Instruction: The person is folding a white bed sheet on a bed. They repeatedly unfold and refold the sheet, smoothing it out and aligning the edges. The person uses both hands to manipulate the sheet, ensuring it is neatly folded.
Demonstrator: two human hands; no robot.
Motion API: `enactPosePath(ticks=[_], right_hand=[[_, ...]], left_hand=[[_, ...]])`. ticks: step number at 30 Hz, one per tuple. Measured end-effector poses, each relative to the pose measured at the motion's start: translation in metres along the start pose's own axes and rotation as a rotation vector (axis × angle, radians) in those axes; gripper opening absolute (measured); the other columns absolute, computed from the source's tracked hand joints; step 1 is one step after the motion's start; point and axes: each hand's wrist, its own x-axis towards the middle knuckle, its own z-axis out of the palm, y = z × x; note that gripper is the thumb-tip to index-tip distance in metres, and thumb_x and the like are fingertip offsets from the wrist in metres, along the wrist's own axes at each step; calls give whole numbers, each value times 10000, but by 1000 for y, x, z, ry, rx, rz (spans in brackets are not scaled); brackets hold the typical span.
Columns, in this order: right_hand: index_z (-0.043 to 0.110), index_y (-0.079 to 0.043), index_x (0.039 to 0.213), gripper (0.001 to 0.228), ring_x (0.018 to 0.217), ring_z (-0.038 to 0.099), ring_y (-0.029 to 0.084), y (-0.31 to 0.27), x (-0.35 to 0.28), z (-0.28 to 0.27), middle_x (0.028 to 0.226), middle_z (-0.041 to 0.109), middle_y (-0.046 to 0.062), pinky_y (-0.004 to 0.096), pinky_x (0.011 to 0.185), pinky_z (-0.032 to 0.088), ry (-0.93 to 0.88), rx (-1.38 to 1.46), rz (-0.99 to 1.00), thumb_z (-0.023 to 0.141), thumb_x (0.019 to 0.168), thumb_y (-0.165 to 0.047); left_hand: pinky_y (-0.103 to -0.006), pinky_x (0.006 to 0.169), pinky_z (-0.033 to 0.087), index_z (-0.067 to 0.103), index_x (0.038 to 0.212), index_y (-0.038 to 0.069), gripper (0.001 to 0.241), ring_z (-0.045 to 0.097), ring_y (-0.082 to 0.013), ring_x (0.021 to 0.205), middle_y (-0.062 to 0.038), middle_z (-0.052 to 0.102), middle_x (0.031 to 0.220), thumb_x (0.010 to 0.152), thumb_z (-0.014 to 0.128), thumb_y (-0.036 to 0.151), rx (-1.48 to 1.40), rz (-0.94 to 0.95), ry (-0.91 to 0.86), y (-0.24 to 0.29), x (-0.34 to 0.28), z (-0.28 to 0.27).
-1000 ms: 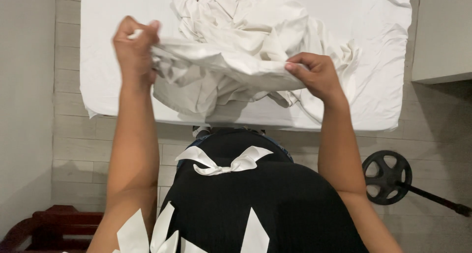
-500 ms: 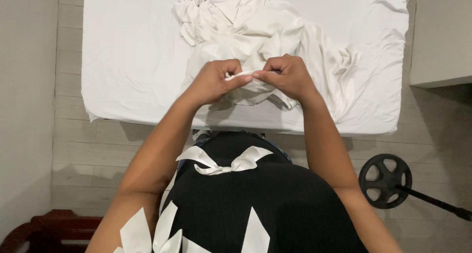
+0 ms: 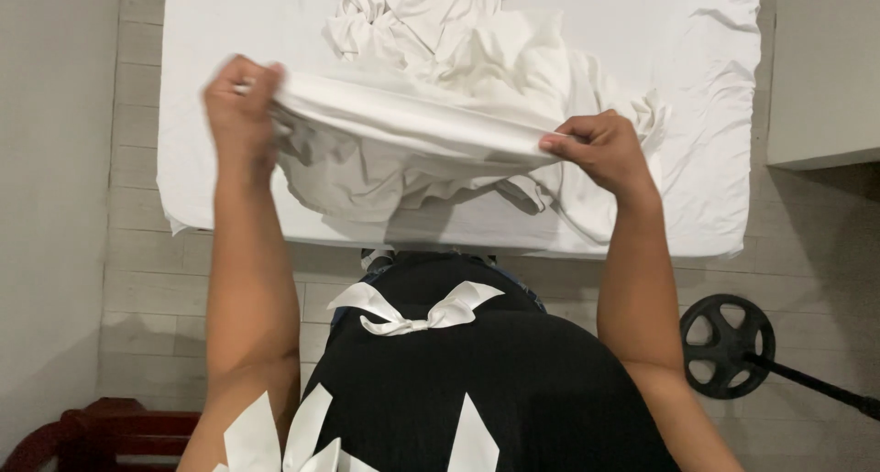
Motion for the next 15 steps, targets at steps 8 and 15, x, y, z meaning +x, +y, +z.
enactPosePath(ticks=[8, 15], right_hand=[[803, -36, 938, 215, 556, 517, 61, -19, -1, 32, 646, 679, 4, 231, 521, 410, 10, -33, 54, 817, 895, -247], [797, -124, 990, 146, 785, 586, 152, -69, -27, 85, 776, 693, 12, 338, 776, 474, 16, -290, -422, 788, 942, -262]], left_hand=[[-270, 609, 507, 605, 836, 118, 160, 552, -103, 743, -12, 597, 902, 908, 694, 6, 30, 170, 217, -3, 3, 5], [-419, 762, 568, 661, 1200, 212, 490, 726, -264, 857, -137, 765, 919, 792, 863, 392, 575, 293, -710, 21, -87, 110]])
